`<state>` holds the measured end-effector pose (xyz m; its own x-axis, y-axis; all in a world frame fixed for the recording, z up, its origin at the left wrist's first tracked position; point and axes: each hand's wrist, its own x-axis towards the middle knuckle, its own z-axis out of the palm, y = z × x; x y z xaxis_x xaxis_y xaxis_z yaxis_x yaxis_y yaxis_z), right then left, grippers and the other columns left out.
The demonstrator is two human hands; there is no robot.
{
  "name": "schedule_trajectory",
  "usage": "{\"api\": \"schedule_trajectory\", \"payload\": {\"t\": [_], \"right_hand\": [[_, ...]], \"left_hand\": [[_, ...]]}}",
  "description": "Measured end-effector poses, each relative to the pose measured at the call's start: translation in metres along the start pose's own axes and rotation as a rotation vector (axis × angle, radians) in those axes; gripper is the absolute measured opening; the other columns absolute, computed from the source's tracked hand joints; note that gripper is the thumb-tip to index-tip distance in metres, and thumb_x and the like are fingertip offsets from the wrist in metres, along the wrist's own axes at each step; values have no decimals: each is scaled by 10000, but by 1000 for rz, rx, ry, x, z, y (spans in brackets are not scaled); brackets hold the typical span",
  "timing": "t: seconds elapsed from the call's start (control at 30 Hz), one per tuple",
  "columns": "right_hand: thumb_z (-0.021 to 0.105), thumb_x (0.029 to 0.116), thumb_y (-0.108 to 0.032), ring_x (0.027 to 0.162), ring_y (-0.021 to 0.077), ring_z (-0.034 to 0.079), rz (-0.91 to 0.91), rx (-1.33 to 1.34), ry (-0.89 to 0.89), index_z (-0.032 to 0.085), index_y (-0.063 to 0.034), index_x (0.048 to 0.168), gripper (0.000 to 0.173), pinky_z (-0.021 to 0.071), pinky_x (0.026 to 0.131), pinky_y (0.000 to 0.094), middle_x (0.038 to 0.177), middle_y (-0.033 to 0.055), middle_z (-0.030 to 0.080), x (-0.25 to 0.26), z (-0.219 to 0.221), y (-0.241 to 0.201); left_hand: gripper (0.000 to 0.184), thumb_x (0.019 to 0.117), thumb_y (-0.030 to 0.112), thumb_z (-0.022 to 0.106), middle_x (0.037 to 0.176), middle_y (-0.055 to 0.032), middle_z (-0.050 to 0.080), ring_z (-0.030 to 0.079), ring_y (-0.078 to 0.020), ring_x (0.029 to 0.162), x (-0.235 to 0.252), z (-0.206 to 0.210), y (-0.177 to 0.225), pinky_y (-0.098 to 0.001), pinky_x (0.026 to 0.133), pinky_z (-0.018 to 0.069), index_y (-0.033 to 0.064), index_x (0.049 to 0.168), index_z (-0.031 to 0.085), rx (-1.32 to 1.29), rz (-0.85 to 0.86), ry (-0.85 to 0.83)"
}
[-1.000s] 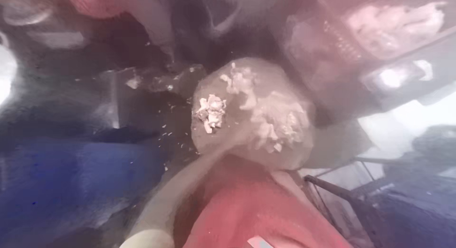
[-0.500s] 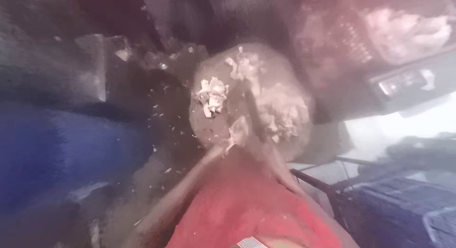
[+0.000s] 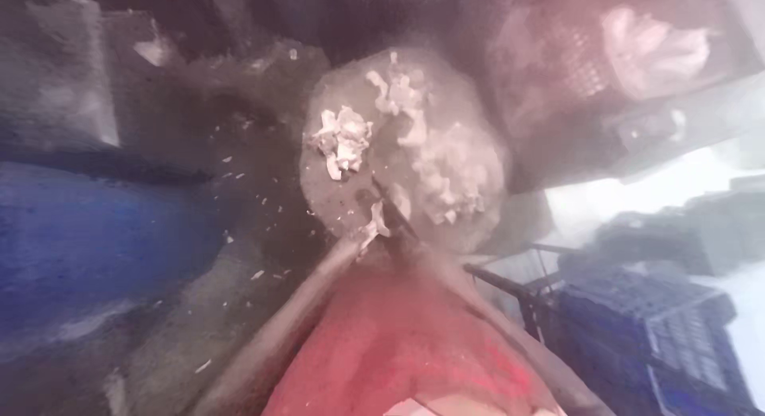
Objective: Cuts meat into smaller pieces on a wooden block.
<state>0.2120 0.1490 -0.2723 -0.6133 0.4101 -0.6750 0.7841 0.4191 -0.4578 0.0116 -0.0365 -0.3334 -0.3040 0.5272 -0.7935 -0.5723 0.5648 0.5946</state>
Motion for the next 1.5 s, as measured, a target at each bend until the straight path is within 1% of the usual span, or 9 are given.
{"api": "schedule_trajectory", "payload": {"t": [0.2,0.5,0.7,0.9,1.0,1.2,1.33,1.43,1.5], "right_hand": [[322,1105,-453,931,222,671,-110,209,99,578,-25,1321,543,564,875,434,1034,131,677,-15,-7,-40],[287,1100,-514,796,202,647,36,270,50,638,-46,1214,597,562,777,438,897,96,656,18,10,60],[293,1110,-443,779,196,649,-190,304,256,568,-54,1325,522,579,749,416,909,90,642,12,-36,-24],[335,1078,-509,1014,118,658,-482,440,399,544,44,1368,659,566,920,318,1137,127,681,-17,-31,-86],[355,1102,-425,1079,271,673,-192,300,167,529,12,1408,561,535,983,468,1188,201,677,12,22,-43],[295,1083,-560,962,272,688,10,176,53,624,-72,1289,624,561,886,513,1061,148,696,28,25,5],[327,1105,-448,955,239,690,-173,207,138,561,-51,1389,541,579,884,464,1075,141,691,15,-14,-41],[271,1074,-570,763,118,624,-452,347,175,567,-12,1321,678,570,720,340,891,54,641,-13,-31,-80],[266,1027,-687,945,83,667,-625,352,196,581,59,1326,863,575,882,297,1051,102,702,-27,-29,-92]], "left_hand": [[322,1062,333,551,737,-6,572,495,-85,529,1,-29,-14,-238,483,450,100,1282,579,-91,-20,-1],[282,1090,361,470,598,21,481,440,-73,431,-63,-54,30,-218,398,409,116,1163,588,-137,13,-36],[303,1107,372,405,609,10,484,474,-111,461,-14,7,32,-270,446,464,114,1051,554,-562,25,-28],[332,1120,327,382,761,-49,640,599,-133,584,20,34,3,-272,521,524,54,1137,569,-442,-56,71],[296,1123,283,377,772,-43,612,577,-131,583,16,28,3,-275,539,520,51,1220,534,-433,24,63],[457,1086,432,434,793,-68,667,635,-175,643,-27,-32,36,-391,659,571,41,1164,656,548,183,123],[478,1063,455,451,1203,-176,699,671,-364,1127,-18,-32,58,-630,963,510,109,1335,637,1012,143,215],[429,1027,402,525,1163,-215,691,657,-405,1116,-12,-22,57,-642,929,506,50,1221,674,1056,167,283],[451,1041,410,508,1163,-233,688,659,-421,1106,-12,-21,57,-654,914,511,39,1235,675,1027,199,278]]}}
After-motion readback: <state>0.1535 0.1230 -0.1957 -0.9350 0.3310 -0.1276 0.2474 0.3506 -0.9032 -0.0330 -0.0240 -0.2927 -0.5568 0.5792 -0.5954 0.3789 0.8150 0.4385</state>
